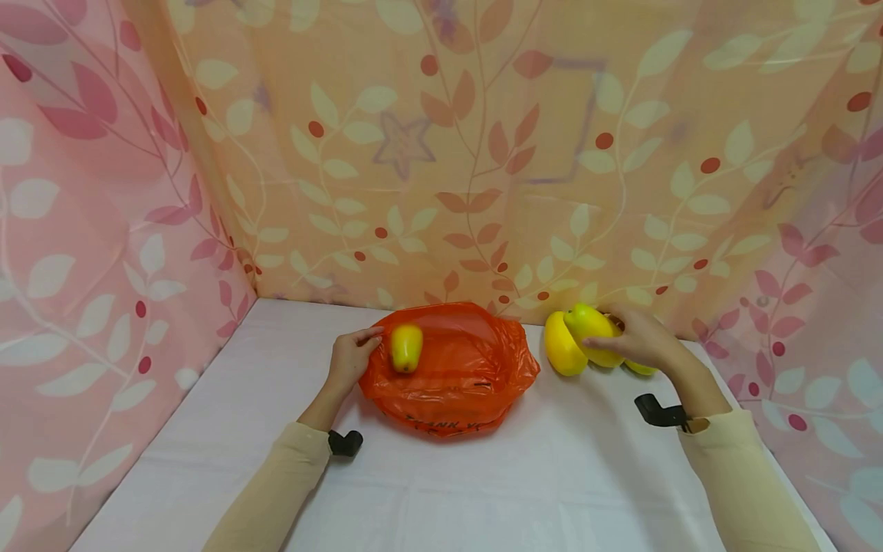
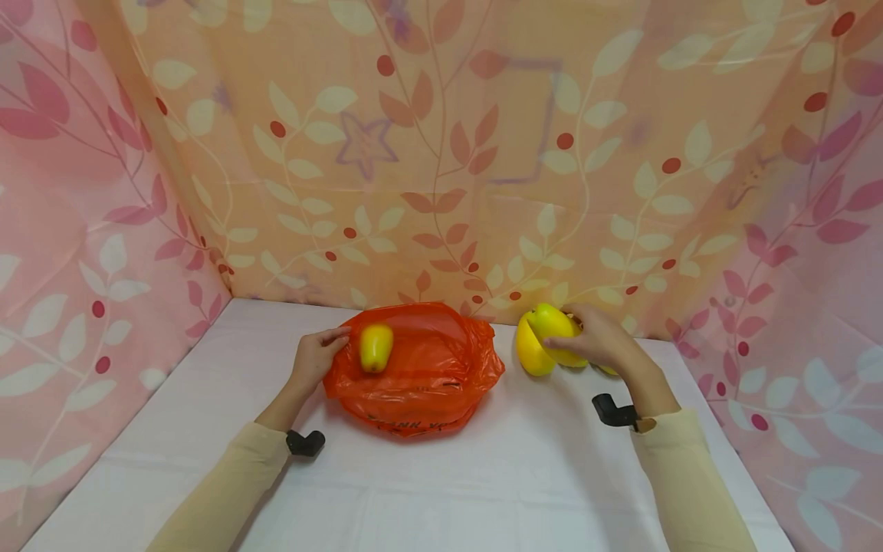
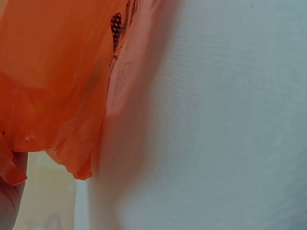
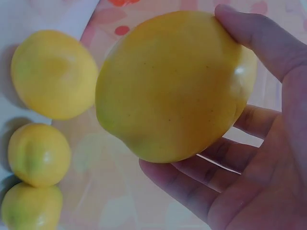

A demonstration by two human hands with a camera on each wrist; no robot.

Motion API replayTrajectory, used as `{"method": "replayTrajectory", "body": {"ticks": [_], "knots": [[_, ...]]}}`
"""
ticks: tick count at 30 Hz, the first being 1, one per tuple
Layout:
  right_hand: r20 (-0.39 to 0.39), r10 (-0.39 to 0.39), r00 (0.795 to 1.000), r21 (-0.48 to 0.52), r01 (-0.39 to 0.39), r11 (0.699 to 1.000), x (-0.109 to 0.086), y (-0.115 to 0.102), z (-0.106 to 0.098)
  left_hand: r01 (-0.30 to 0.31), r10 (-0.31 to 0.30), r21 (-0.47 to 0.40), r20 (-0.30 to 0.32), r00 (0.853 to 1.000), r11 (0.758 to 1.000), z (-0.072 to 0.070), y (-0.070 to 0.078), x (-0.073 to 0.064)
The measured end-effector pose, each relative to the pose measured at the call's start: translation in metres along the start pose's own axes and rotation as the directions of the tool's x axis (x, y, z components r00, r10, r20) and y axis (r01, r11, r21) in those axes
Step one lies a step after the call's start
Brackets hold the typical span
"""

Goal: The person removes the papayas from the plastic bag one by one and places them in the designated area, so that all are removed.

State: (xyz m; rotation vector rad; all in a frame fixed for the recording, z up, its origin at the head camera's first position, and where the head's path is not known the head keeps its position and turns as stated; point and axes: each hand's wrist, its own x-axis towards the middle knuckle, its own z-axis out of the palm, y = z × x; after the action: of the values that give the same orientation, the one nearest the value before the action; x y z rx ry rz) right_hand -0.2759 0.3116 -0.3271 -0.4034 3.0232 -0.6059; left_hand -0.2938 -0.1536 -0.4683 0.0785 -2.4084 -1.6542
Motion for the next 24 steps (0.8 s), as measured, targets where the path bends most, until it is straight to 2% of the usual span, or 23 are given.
{"method": "replayTrajectory", "body": {"ticks": [9, 16, 24], "knots": [[-0.005, 0.013, 1.0, 0.027, -0.012, 1.0, -0.009, 0.019, 0.008, 0.013, -0.013, -0.001, 0.009, 1.0, 1.0, 0.0, 0.0, 0.0], [0.034, 0.115, 0.993, 0.049, -0.117, 0.992, -0.017, 0.034, 0.016, 0.014, -0.014, -0.01, 0.007, 1.0, 1.0, 0.0, -0.002, -0.001], [0.006, 0.157, 0.988, 0.01, -0.157, 0.988, -0.021, 0.045, 0.025, 0.019, -0.019, -0.001, 0.007, 1.0, 1.0, 0.0, -0.003, -0.001]]}}
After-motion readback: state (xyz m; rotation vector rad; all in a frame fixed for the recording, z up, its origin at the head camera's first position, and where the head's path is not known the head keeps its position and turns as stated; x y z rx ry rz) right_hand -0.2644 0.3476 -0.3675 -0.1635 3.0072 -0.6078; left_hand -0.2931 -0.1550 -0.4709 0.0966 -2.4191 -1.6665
